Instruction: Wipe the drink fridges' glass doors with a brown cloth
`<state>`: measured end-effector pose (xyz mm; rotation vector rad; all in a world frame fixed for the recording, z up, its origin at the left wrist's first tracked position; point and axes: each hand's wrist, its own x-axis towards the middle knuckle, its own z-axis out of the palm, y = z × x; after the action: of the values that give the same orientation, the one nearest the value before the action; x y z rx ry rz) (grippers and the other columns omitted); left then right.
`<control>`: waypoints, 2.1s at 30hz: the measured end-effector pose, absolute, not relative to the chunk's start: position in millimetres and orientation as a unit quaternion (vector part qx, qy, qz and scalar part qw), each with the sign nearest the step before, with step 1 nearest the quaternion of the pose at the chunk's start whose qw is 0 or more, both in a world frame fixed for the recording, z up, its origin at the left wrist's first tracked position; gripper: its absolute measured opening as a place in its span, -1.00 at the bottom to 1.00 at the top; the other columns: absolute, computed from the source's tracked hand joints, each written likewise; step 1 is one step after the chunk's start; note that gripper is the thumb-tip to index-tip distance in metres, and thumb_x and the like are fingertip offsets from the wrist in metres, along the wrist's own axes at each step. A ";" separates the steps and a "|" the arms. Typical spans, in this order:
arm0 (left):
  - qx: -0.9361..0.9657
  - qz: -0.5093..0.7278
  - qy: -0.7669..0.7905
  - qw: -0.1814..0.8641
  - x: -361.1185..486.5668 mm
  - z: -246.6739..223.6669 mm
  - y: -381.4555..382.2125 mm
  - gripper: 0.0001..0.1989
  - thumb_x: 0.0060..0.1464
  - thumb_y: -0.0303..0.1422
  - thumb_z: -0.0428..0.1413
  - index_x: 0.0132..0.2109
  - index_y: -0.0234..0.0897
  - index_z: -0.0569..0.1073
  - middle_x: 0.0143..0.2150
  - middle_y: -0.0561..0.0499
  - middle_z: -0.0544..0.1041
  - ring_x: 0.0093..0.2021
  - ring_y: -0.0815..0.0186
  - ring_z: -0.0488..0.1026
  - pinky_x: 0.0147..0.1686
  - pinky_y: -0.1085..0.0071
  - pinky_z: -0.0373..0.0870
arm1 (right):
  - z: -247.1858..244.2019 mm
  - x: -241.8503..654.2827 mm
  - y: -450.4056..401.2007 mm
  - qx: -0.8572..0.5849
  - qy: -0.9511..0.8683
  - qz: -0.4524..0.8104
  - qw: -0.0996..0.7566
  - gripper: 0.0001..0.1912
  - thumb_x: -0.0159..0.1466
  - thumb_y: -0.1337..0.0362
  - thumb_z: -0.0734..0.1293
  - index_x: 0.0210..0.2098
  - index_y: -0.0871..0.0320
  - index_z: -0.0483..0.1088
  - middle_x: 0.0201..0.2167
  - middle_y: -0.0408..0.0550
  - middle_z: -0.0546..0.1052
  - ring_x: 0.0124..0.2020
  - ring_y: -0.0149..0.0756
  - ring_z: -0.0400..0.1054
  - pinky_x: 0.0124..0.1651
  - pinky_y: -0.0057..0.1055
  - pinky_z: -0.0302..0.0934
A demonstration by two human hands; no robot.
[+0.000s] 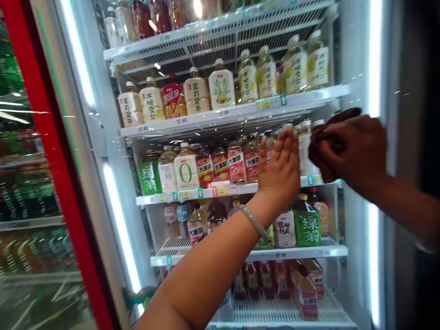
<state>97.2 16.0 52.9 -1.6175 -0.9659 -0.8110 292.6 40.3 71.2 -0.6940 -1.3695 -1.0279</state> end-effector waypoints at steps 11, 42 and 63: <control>-0.738 -0.308 -0.353 0.486 99.6 59.6 14.0 -0.34 0.36 -0.47 -0.18 0.54 -0.42 -0.04 0.60 -0.10 -0.06 0.61 0.17 -0.15 0.57 -0.13 -0.14 | 38.9 325.3 33.2 -0.220 -0.684 -0.491 0.492 -0.84 0.29 0.16 0.43 -0.13 -0.07 0.59 -0.07 -0.10 0.62 -0.06 -0.11 0.47 0.05 -0.06 0.34; -0.747 -0.310 -0.325 0.490 147.4 102.0 37.1 -0.31 0.30 -0.50 -0.16 0.52 -0.59 -0.01 0.60 -0.22 -0.08 0.61 0.11 -0.27 0.59 -0.06 -0.28 | 116.8 347.3 43.1 -0.345 -0.560 -0.499 0.565 -0.73 0.42 0.18 0.25 -0.01 0.08 0.54 0.12 0.09 0.55 0.10 -0.05 0.31 0.11 -0.08 0.12; -0.713 -0.347 -0.386 0.472 121.9 182.3 24.9 -0.34 0.37 -0.43 -0.24 0.54 -0.54 -0.03 0.62 -0.18 -0.07 0.63 0.13 -0.27 0.60 -0.02 -0.38 | 181.9 294.7 48.1 -0.331 -0.561 -0.460 0.604 -0.70 0.26 0.03 0.38 -0.12 0.05 0.55 0.10 0.06 0.51 0.09 0.01 0.33 0.13 -0.03 0.21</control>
<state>121.9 24.9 182.3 -1.7445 -0.9437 -0.8490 294.7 48.1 181.9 -0.7654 -1.2989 -1.0638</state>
